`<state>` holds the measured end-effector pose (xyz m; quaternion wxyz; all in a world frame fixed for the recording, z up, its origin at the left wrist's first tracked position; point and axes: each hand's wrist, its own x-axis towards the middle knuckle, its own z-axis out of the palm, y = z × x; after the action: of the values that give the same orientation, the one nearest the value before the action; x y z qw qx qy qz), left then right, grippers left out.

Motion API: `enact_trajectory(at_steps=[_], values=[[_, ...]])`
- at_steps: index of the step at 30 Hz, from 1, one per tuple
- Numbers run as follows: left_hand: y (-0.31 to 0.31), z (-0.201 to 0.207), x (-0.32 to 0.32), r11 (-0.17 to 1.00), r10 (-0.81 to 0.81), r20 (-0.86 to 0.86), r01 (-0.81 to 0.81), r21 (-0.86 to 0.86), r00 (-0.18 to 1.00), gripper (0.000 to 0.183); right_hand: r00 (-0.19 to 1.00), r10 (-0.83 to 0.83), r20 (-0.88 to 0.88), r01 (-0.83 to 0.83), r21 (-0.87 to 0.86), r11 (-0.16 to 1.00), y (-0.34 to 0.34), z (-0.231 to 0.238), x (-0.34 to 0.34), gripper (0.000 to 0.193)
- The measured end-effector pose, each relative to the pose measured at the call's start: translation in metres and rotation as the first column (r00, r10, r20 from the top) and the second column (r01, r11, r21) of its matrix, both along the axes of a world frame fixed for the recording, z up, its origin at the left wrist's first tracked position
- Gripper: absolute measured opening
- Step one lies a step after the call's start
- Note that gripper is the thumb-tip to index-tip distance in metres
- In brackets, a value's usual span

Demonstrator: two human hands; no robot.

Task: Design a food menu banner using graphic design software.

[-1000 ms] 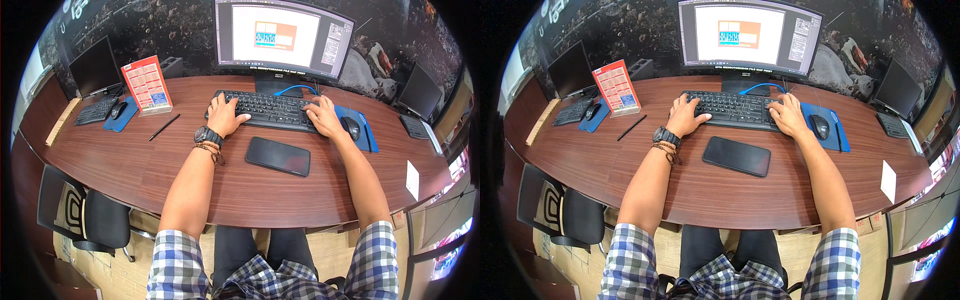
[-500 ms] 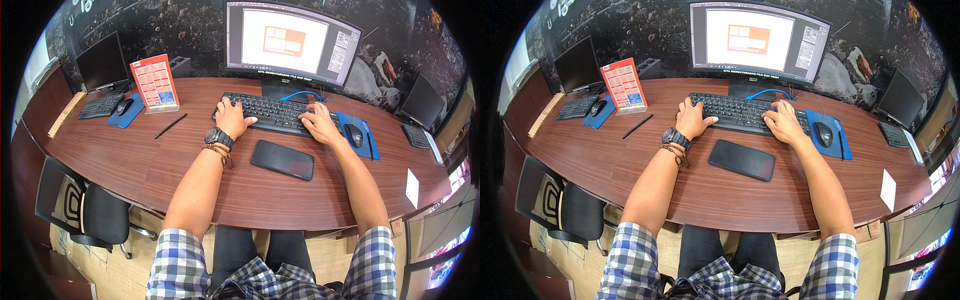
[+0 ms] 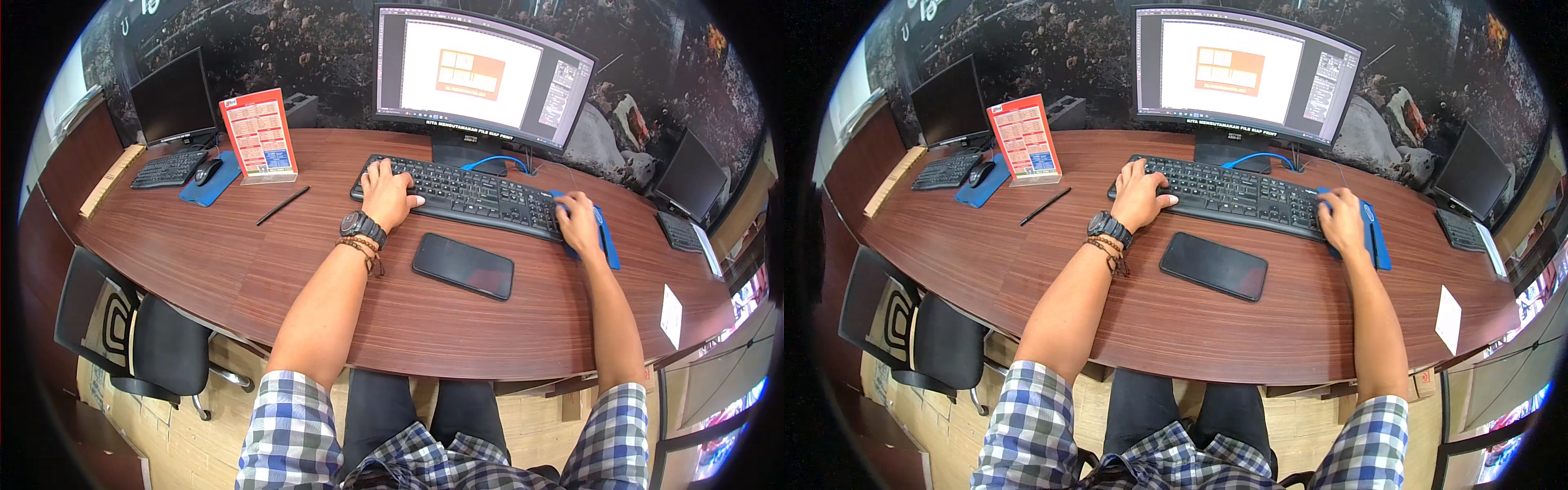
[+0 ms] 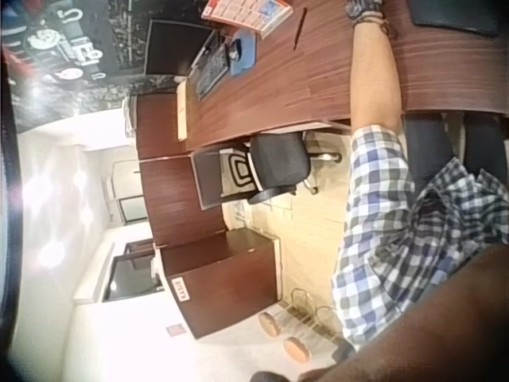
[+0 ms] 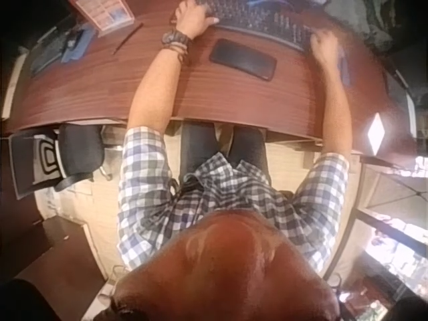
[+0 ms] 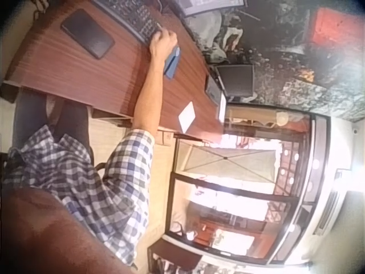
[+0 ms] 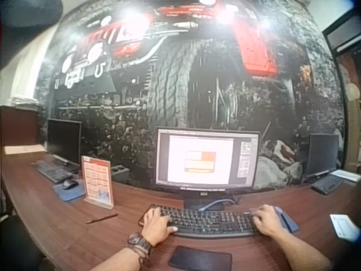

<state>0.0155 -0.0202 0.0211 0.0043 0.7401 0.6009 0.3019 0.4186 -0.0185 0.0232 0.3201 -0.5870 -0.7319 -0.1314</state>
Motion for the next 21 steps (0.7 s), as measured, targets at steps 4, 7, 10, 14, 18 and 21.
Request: enact_trajectory(at_steps=[4, 7, 10, 14, 18, 21], values=[[-0.002, -0.001, 0.002, 1.0, 0.013, -0.027, -0.012, 0.019, 1.0, 0.036, 0.994, -0.04, -0.101, 0.042, 0.022, 0.999, -0.016, -0.007, 0.026, 0.026], [-0.001, -0.004, 0.002, 0.999, 0.003, -0.036, -0.001, 0.035, 0.999, 0.034, 0.982, -0.025, -0.189, 0.039, 0.071, 0.997, -0.02, -0.015, 0.032, 0.029], [0.006, -0.015, -0.002, 0.984, -0.022, -0.006, 0.023, 0.176, 1.0, 0.031, 0.983, 0.016, -0.183, -0.008, 0.042, 0.999, -0.015, -0.019, 0.037, 0.032], [0.007, -0.01, -0.002, 0.996, -0.012, -0.045, 0.016, 0.091, 0.999, 0.032, 0.981, -0.036, -0.192, 0.034, -0.012, 0.999, -0.014, -0.017, 0.039, 0.033], [0.004, -0.006, 0.002, 0.997, -0.005, -0.065, 0.01, 0.071, 0.998, 0.032, 0.977, -0.017, -0.215, 0.017, 0.002, 1.0, -0.009, -0.021, 0.047, 0.033], [0.005, -0.007, 0.0, 0.998, 0.007, -0.069, -0.003, 0.064, 0.998, 0.032, 0.978, -0.035, -0.207, 0.031, -0.024, 0.999, -0.01, -0.018, 0.042, 0.032]])
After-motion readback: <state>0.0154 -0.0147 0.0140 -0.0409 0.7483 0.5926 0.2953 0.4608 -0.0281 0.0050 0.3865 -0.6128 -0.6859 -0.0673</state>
